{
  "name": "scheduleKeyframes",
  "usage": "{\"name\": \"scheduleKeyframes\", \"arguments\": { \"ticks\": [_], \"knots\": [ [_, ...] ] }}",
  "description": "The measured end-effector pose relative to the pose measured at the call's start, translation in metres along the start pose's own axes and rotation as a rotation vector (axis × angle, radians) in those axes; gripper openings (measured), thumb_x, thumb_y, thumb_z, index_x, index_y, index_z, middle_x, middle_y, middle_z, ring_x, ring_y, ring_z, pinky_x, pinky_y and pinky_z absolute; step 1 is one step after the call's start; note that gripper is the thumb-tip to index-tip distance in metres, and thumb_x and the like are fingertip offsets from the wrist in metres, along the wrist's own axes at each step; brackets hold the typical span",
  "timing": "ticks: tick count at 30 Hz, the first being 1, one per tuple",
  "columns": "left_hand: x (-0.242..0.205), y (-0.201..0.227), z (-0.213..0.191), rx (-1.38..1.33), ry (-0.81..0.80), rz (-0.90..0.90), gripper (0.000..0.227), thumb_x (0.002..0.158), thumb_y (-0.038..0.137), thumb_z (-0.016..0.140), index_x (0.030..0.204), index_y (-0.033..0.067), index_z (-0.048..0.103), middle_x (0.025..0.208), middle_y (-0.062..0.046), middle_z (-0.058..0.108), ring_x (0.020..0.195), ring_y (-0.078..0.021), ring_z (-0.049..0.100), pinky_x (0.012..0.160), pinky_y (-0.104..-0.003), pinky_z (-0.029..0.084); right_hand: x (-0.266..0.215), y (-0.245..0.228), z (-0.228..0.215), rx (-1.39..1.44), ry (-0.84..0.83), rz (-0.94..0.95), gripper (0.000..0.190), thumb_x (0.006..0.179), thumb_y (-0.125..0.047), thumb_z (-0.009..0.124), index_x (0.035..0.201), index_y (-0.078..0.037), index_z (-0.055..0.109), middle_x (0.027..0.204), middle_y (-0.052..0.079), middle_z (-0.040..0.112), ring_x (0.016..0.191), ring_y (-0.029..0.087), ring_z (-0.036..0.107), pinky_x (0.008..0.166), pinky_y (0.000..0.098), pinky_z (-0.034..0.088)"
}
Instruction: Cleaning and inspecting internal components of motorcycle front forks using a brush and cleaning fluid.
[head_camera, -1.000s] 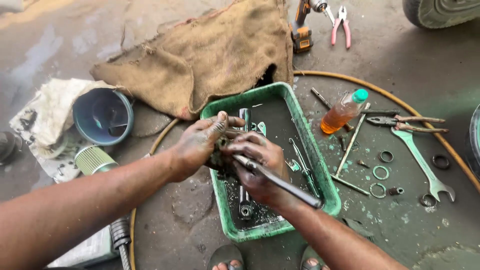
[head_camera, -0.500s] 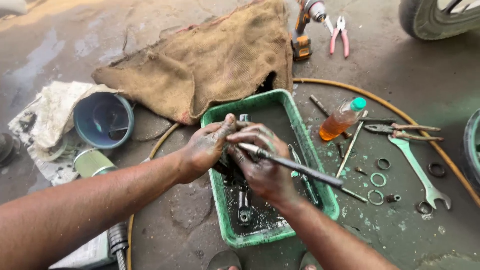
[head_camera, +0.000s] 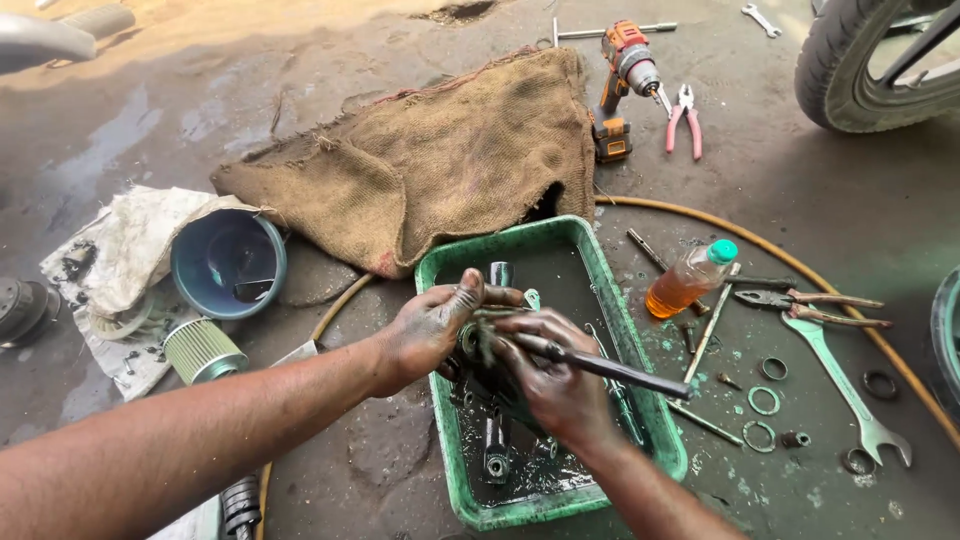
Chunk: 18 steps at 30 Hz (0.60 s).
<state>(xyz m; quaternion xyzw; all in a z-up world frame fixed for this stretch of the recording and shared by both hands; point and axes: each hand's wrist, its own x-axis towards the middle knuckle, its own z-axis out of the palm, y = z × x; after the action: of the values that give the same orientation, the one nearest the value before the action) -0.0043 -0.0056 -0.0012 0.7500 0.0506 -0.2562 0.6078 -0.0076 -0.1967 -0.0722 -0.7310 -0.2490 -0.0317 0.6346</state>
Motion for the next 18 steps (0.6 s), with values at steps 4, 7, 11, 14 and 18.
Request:
{"name": "scheduleKeyframes", "arguments": {
  "ticks": [4,7,11,14,18],
  "knots": [
    [0.001,-0.020,-0.003,-0.181,-0.023,0.023,0.076,0.097,0.063,0.029,0.138,0.0084,0.063,0.135,-0.008,0.070,0.129,-0.0196,0.064,0.109,-0.034,0.051,0.003,-0.021,0.004,-0.022,-0.004,0.098,0.015,0.085,-0.008,0.080,0.100,-0.010,0.076,0.102,0.008,0.077,0.094,0.018,0.079,0.082,0.0306,0.064],
    [0.002,-0.010,0.003,-0.121,-0.037,0.116,0.078,0.098,0.064,0.031,0.137,0.0051,0.065,0.133,-0.010,0.071,0.128,-0.0200,0.062,0.109,-0.034,0.049,0.013,-0.040,0.000,-0.091,0.050,-0.178,0.019,0.086,-0.004,0.082,0.102,-0.007,0.074,0.102,0.009,0.076,0.098,0.022,0.076,0.086,0.0328,0.063],
    [-0.003,-0.008,-0.001,-0.116,-0.011,-0.015,0.077,0.097,0.062,0.028,0.140,0.0082,0.063,0.127,-0.009,0.072,0.122,-0.0198,0.066,0.102,-0.037,0.052,0.000,0.005,-0.013,-0.162,-0.026,-0.159,0.019,0.084,-0.002,0.079,0.103,-0.008,0.076,0.102,0.009,0.077,0.095,0.022,0.077,0.084,0.0330,0.064],
    [-0.004,-0.027,-0.004,-0.146,-0.043,0.067,0.077,0.097,0.062,0.031,0.138,0.0045,0.059,0.132,-0.008,0.070,0.129,-0.0177,0.063,0.109,-0.034,0.049,-0.028,0.064,-0.026,-0.320,-0.108,0.091,0.017,0.081,-0.006,0.080,0.098,-0.010,0.079,0.097,0.007,0.078,0.089,0.022,0.077,0.082,0.0337,0.063],
    [-0.002,-0.033,-0.005,-0.166,-0.093,0.163,0.078,0.097,0.063,0.036,0.136,-0.0008,0.058,0.133,-0.013,0.068,0.128,-0.0223,0.064,0.108,-0.037,0.051,-0.065,0.104,-0.049,-0.481,-0.090,0.224,0.034,0.072,-0.009,0.082,0.105,-0.006,0.077,0.104,0.013,0.073,0.093,0.030,0.072,0.084,0.0415,0.056]
  ]
}}
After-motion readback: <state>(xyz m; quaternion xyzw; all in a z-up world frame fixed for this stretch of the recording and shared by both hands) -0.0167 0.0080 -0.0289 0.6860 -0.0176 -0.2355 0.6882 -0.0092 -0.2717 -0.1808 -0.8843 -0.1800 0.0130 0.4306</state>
